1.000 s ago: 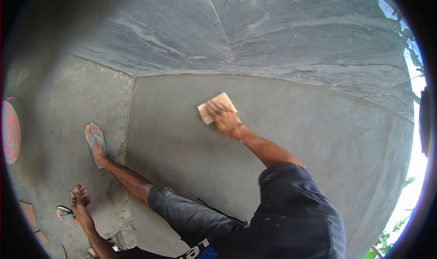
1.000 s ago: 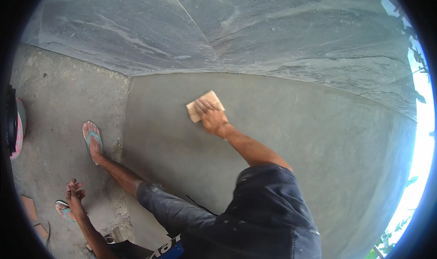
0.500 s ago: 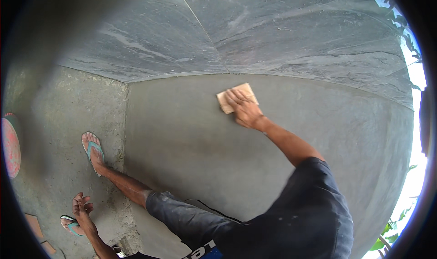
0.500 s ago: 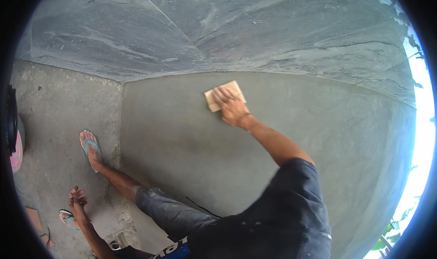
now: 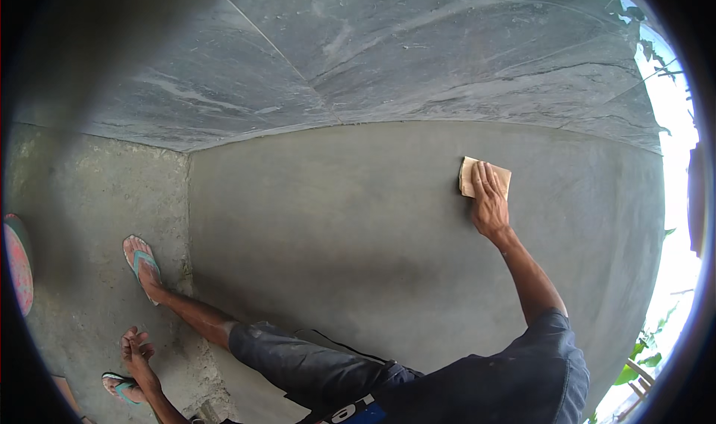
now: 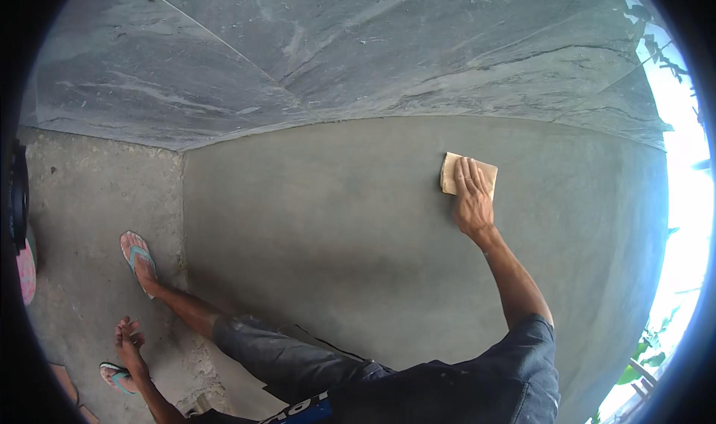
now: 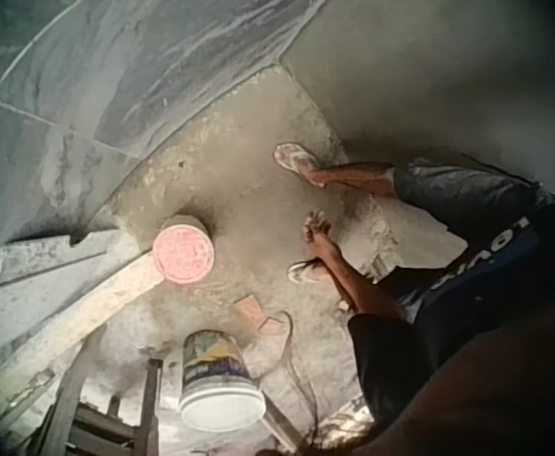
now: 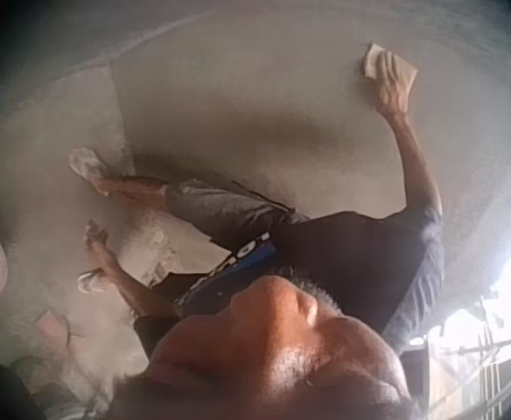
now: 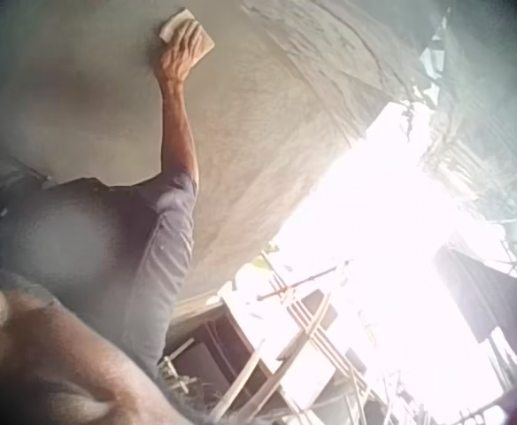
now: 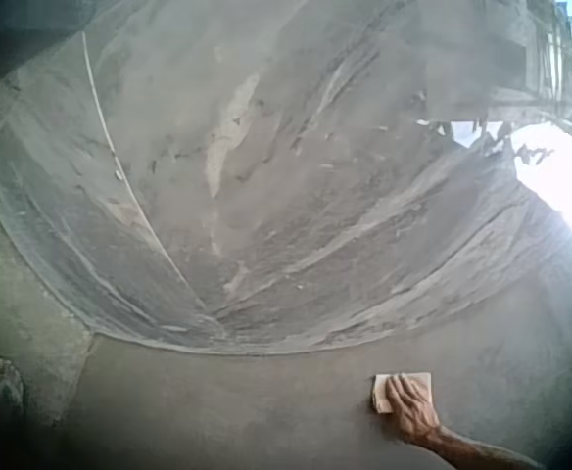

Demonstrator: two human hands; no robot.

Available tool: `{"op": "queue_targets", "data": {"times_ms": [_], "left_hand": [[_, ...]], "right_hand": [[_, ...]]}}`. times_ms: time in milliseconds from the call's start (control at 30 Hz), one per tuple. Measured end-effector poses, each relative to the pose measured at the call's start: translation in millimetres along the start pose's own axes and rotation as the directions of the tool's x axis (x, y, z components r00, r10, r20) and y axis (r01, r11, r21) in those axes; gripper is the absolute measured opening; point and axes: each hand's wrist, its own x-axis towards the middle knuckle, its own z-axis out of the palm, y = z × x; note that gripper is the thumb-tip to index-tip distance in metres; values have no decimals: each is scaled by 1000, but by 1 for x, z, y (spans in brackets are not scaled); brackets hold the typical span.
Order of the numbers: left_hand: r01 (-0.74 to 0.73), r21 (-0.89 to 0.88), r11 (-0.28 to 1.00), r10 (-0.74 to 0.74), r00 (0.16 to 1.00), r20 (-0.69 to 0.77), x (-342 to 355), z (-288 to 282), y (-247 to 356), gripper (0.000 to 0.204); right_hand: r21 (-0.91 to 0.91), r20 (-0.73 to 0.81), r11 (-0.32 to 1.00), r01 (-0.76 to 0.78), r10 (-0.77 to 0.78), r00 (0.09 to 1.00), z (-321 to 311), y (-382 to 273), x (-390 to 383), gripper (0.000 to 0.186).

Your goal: The person smooths a plastered wall by rubbing sandpaper across various sections of the surface by hand.

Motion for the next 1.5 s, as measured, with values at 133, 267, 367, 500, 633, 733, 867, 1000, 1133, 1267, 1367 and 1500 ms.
{"op": "queue_targets", "data": {"times_ms": [133,267,367,500,633,733,867,1000,1133,1267,1367,1500], "left_hand": [[-26,-50,998,26,1000,2,-1,1,14,46],[-16,-63,998,17,1000,14,1,-7,14,46],[-21,-63,998,18,999,-39,0,-18,8,46],[-9,-42,999,7,998,-57,-3,-16,14,46],[-1,-27,1000,1,1000,9,4,-10,10,46],[-34,-15,999,34,999,8,5,-5,18,47],[-46,-39,998,46,999,-4,4,-17,11,47],[-27,-22,999,26,998,-53,5,-24,11,46],[-13,2,1000,14,1000,-19,-3,-18,19,47],[-37,19,999,37,999,18,2,-10,23,49],[-33,-26,999,33,999,-7,3,-23,14,51],[-40,-16,999,39,997,-62,0,-26,19,52]], "right_hand": [[152,-73,972,180,-170,983,62,-132,48,81],[131,55,929,347,-357,933,118,-254,87,86],[151,58,911,385,-397,916,121,-221,74,80],[59,-57,993,97,-94,994,36,-26,41,77],[-77,-107,983,-167,158,982,-6,41,50,74],[-29,-200,994,-109,101,975,52,-32,72,77],[79,-122,992,101,-91,988,69,-132,83,82],[-69,-138,976,209,-217,966,62,-54,58,75],[-201,-144,955,-217,190,971,-8,47,48,74],[-63,-286,985,-160,136,949,50,-15,59,77],[-2,-188,1000,16,-16,982,47,-83,50,77],[-94,-72,994,64,-71,995,31,-32,25,69]]}}
